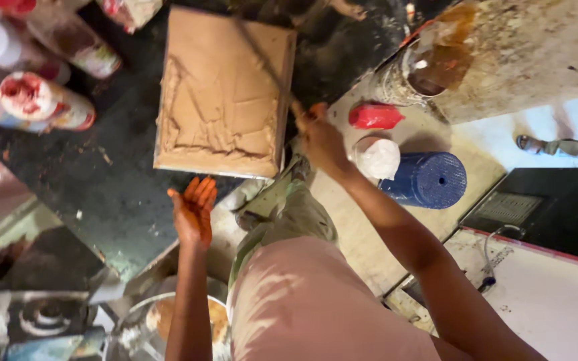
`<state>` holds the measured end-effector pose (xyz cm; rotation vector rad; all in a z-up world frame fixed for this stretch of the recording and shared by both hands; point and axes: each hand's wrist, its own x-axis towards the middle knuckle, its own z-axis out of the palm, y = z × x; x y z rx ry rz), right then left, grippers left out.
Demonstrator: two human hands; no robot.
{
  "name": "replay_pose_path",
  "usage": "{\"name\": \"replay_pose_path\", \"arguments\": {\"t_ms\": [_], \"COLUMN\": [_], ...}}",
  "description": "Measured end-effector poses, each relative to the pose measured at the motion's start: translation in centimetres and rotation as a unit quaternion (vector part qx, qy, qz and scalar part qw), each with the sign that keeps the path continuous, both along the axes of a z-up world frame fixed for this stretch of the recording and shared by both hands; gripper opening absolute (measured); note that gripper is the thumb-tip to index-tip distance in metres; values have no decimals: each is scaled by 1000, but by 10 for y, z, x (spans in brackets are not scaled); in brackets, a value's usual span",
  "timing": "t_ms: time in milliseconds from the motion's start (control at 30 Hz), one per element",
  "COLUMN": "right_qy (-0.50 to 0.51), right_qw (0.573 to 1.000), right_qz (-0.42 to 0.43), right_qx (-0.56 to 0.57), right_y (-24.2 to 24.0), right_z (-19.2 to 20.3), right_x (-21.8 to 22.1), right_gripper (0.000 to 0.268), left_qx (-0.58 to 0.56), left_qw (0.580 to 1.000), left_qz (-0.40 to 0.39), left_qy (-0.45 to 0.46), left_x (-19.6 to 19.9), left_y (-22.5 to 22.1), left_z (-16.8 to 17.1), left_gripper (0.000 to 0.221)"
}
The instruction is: The person spreads a brown frosting onto a square board using a long spatula, occasionally scraping excess frosting off the spatula onto the workspace surface.
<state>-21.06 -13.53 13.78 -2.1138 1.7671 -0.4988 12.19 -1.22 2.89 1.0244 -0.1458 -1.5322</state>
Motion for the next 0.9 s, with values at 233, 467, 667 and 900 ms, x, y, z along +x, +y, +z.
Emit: {"name": "replay_pose_path", "arguments": {"t_ms": [233, 467, 667, 900], "right_qy": [-167, -523, -650, -691], "right_qw": [968, 796, 726, 680], "right_qz": [161, 12, -31, 92], "right_qx": [-99, 303, 222, 225], "right_y": [42, 26, -33, -95], "right_z": [-7, 43, 75, 63], "right_x": [17, 16, 16, -30], "right_gripper": [60, 38, 21, 8], "left_qx": [12, -133, -233, -112], "left_qw": [999, 938, 889, 911], "left_qz": [14, 100, -165, -172], "left_qy": [-36, -304, -358, -359], "left_x": [-2, -36, -121, -212], "left_y": [0, 8, -34, -76], "left_z": [13, 74, 120, 134], "left_gripper": [84, 54, 49, 35]}}
